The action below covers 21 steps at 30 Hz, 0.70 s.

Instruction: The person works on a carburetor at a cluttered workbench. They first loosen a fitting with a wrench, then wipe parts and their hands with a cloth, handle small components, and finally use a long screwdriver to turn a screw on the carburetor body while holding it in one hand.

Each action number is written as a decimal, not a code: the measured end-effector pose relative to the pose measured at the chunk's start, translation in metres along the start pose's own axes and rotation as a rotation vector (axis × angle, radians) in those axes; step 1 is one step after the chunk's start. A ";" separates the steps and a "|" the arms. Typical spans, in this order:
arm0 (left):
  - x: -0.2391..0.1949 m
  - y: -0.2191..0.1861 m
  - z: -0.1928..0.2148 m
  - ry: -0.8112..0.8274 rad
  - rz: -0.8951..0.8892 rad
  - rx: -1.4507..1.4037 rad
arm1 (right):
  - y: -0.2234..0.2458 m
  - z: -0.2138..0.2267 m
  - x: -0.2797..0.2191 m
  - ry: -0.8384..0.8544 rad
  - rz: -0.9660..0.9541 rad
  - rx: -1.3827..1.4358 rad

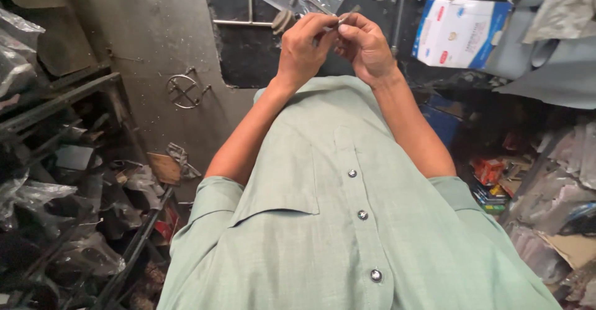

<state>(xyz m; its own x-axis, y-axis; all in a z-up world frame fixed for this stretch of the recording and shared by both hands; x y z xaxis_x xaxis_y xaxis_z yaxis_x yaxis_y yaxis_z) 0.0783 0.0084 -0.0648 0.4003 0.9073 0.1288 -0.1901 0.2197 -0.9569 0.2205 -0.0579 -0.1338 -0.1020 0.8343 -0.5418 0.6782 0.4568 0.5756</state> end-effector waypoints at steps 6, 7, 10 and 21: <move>-0.003 0.005 -0.007 -0.057 0.286 -0.118 | 0.088 0.081 -0.045 -0.331 0.254 -0.675; -0.005 0.006 -0.010 -0.057 0.278 -0.132 | 0.107 0.130 -0.055 -0.339 0.262 -0.687; -0.006 0.019 -0.009 -0.106 0.363 -0.218 | 0.193 0.244 -0.094 -0.685 0.692 -1.344; -0.015 0.027 -0.022 -0.201 0.464 -0.315 | 0.254 0.454 -0.145 -1.397 0.200 -1.654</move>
<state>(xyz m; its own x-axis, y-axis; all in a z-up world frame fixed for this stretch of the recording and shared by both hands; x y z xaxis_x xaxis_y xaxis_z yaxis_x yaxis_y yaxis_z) 0.0865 -0.0071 -0.0984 0.1560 0.9399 -0.3039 -0.0168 -0.3050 -0.9522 0.7379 -0.2031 -0.1871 0.8418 0.5380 0.0436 -0.5393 0.8346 0.1121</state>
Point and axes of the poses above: each hand's wrist, its own x-axis towards the middle knuckle, its own z-axis out of the back of the hand, y = z × x, the point moved 7 cm from there along x, towards the middle knuckle, and after that the axes turned 1 degree about -x, right-handed, at the moved point
